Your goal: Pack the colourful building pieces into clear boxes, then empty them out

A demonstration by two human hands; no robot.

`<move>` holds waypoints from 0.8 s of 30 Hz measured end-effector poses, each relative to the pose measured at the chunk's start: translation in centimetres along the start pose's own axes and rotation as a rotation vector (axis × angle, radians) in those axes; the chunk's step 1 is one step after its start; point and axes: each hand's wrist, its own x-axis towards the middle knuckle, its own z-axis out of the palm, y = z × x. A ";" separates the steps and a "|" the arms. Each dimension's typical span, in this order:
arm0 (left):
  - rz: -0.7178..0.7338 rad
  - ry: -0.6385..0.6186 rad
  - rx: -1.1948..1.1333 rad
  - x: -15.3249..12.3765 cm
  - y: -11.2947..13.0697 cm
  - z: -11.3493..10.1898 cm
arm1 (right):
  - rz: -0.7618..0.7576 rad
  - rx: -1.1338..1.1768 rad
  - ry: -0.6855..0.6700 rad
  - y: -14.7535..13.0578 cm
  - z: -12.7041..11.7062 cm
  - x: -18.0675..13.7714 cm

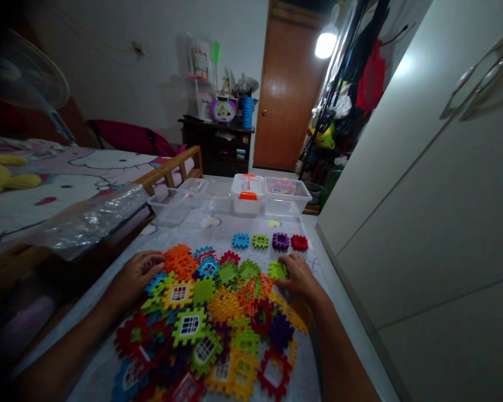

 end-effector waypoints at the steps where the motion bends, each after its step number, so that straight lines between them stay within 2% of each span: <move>1: -0.003 0.001 -0.003 0.0 0.0 0.0 | 0.001 -0.006 -0.008 0.0 0.0 0.0; 17: -0.008 0.002 -0.026 -0.1 -0.1 0.2 | -0.012 -0.001 -0.034 -0.1 0.2 -0.3; 20: -0.016 0.015 -0.033 -0.1 -0.1 0.2 | -0.015 -0.049 0.019 -0.4 0.1 -0.4; 24: -0.015 0.021 -0.041 -0.1 0.0 0.2 | 0.007 -0.130 0.171 -1.1 -1.3 0.6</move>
